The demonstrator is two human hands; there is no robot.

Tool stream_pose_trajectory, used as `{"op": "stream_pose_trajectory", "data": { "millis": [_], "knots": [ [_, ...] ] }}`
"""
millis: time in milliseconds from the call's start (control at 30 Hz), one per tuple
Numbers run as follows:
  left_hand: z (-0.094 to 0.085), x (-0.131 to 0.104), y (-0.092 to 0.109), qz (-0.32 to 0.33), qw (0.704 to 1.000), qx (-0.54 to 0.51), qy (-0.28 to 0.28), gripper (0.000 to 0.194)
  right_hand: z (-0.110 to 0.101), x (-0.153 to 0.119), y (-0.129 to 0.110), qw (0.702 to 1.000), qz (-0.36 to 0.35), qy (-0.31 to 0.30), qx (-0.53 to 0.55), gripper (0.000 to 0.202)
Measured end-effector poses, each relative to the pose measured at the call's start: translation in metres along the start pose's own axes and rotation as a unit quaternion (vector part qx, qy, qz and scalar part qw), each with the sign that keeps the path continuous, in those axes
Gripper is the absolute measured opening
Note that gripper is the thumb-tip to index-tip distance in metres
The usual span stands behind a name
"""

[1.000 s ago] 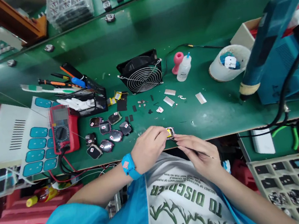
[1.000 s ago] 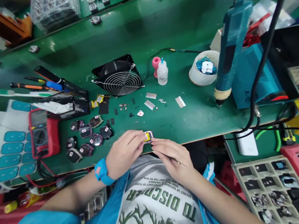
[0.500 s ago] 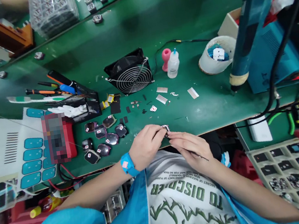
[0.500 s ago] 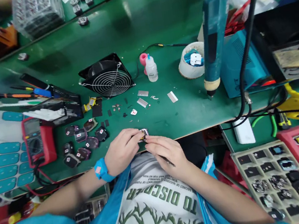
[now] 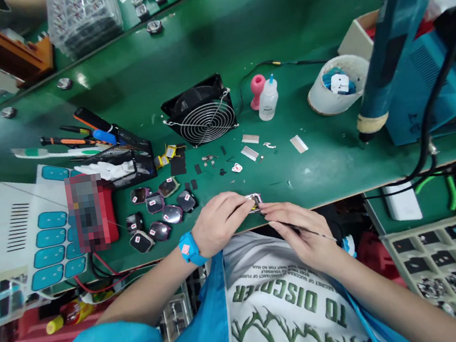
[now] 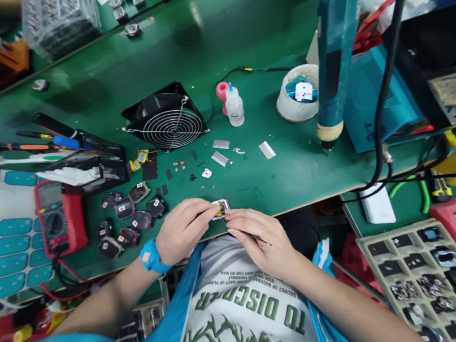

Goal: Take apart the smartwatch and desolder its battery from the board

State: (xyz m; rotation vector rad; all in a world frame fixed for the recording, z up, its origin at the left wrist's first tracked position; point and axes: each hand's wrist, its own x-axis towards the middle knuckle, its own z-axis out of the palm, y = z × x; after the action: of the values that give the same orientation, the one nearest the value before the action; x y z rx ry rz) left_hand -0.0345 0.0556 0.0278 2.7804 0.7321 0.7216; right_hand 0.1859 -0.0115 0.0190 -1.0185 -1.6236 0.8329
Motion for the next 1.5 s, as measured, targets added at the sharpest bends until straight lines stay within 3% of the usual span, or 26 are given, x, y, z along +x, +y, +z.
{"op": "stream_pose_trajectory", "data": {
  "millis": [200, 433, 633, 867, 1500],
  "knots": [
    [0.009, -0.008, 0.008, -0.079, 0.996, -0.018, 0.027, 0.028, 0.005, -0.003, 0.002, 0.999, -0.020, -0.001, -0.043, 0.024],
    [0.011, -0.018, 0.012, -0.109, 0.993, -0.030, 0.041, 0.029, 0.009, -0.013, 0.006, 0.996, -0.029, -0.030, -0.083, 0.031],
    [0.013, -0.020, 0.013, -0.135, 0.988, -0.050, 0.047, 0.021, 0.005, 0.002, -0.004, 1.000, 0.007, 0.026, -0.012, 0.029],
    [0.015, -0.019, 0.011, -0.117, 0.990, -0.054, 0.054, 0.015, 0.005, 0.011, 0.004, 0.999, 0.029, 0.024, 0.017, 0.022],
    [0.009, -0.016, 0.014, -0.152, 0.986, -0.046, 0.056, 0.016, 0.006, 0.004, 0.009, 1.000, 0.005, -0.010, 0.006, 0.026]
  ]
}}
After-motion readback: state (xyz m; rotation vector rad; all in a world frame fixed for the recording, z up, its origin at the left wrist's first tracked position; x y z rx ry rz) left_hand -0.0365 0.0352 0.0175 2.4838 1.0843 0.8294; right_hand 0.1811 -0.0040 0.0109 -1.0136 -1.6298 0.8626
